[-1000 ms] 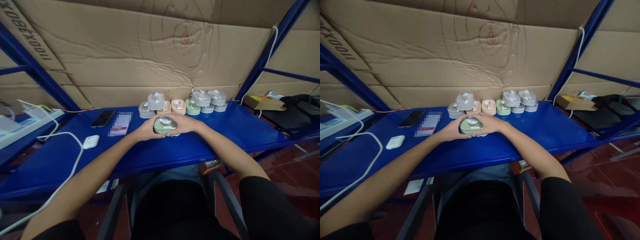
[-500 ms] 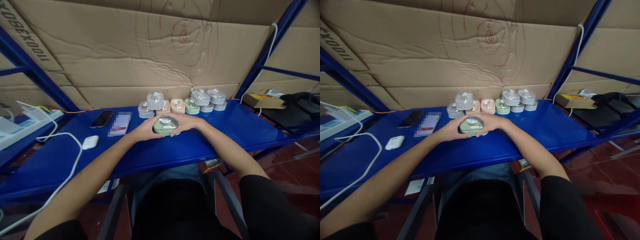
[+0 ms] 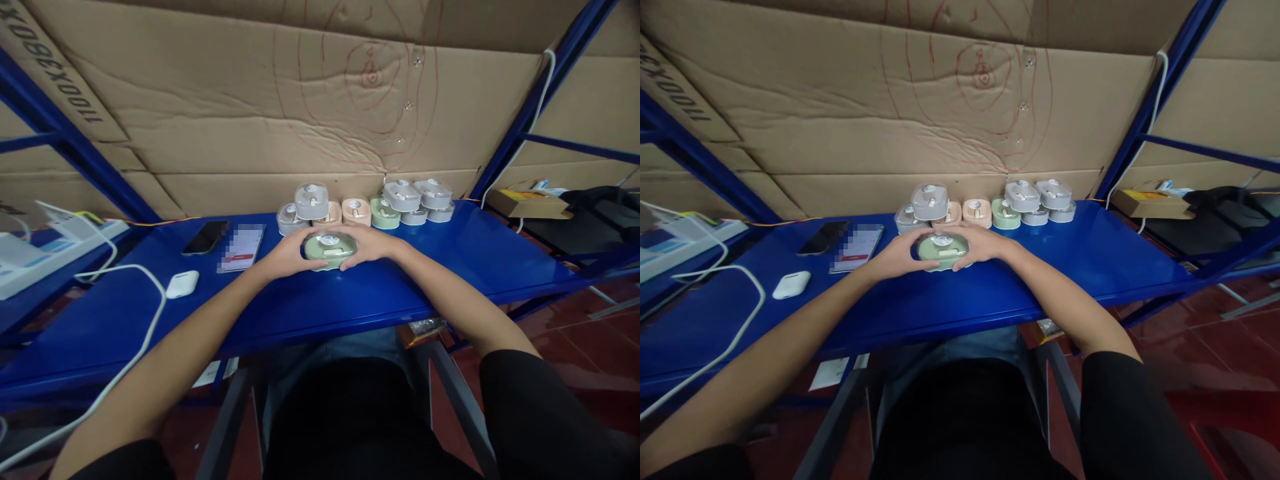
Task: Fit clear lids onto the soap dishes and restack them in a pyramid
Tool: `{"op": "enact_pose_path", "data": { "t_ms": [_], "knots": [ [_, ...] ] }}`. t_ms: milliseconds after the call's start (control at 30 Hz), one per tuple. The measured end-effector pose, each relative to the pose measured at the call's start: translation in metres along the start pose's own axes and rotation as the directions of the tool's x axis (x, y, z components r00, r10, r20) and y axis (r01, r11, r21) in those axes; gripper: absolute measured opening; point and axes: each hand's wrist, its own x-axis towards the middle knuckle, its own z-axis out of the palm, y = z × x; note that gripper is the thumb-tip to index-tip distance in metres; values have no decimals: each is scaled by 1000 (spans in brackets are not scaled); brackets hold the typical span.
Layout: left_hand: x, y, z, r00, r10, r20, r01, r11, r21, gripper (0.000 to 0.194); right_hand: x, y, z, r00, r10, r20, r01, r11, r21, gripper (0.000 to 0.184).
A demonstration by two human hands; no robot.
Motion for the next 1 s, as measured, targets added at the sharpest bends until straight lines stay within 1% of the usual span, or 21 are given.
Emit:
{"op": "enact_pose_path", "data": {
  "t_ms": [67,133,267,367,433,500,633,700,733,767,800,833,900,933,1000],
  "knots": [
    [0,1,-2,1000,16,12,-15,1000,-18,91,0,2,-1,999,-28,44,27,999,33,116],
    [0,0,-3,999,43,13,-42,998,-36,88,-1,1,-2,997,-33,66,29,998,59,116],
    [-1,-2,-4,998,57,16,-55,996,-71,90,-2,-2,-6,999,-33,43,30,997,70,110],
    [-2,-1,-4,998,61,27,-58,995,-82,93,-3,-5,-14,999,-38,17,37,998,56,104],
    [-2,2,-4,997,71,34,-67,994,-90,92,-6,-7,-24,1000,-11,-3,12,999,34,96],
    [-2,4,-2,997,69,35,-65,993,-97,90,-9,-10,-36,999,39,-29,-39,999,11,89],
    [-2,5,0,999,31,35,-28,995,-93,90,-18,-17,-64,991,108,-83,-107,994,11,85],
    [-2,3,0,999,17,43,-14,996,-86,88,-25,-18,-78,982,126,-141,-124,992,22,83],
    [-2,2,0,999,13,45,-9,997,-80,86,-28,-16,-85,971,137,-195,-137,990,17,82],
    [-2,2,0,999,9,45,-6,997,-74,83,-32,-13,-92,952,151,-266,-156,988,1,81],
    [-2,1,0,999,7,45,-4,998,-67,80,-36,-7,-98,921,164,-354,-185,982,-26,81],
    [-2,1,0,999,6,46,-3,998,-61,78,-39,0,-103,876,174,-450,-223,973,-58,82],
    [-2,1,0,999,6,45,-4,999,-51,75,-47,21,-112,752,179,-635,-332,935,-129,84],
    [-2,1,0,999,5,44,-3,999,-49,74,-51,33,-115,679,166,-715,-393,905,-164,86],
    [-1,1,0,999,-2,41,4,999,-43,72,-59,59,-120,516,124,-847,-526,826,-200,91]
  ]
}}
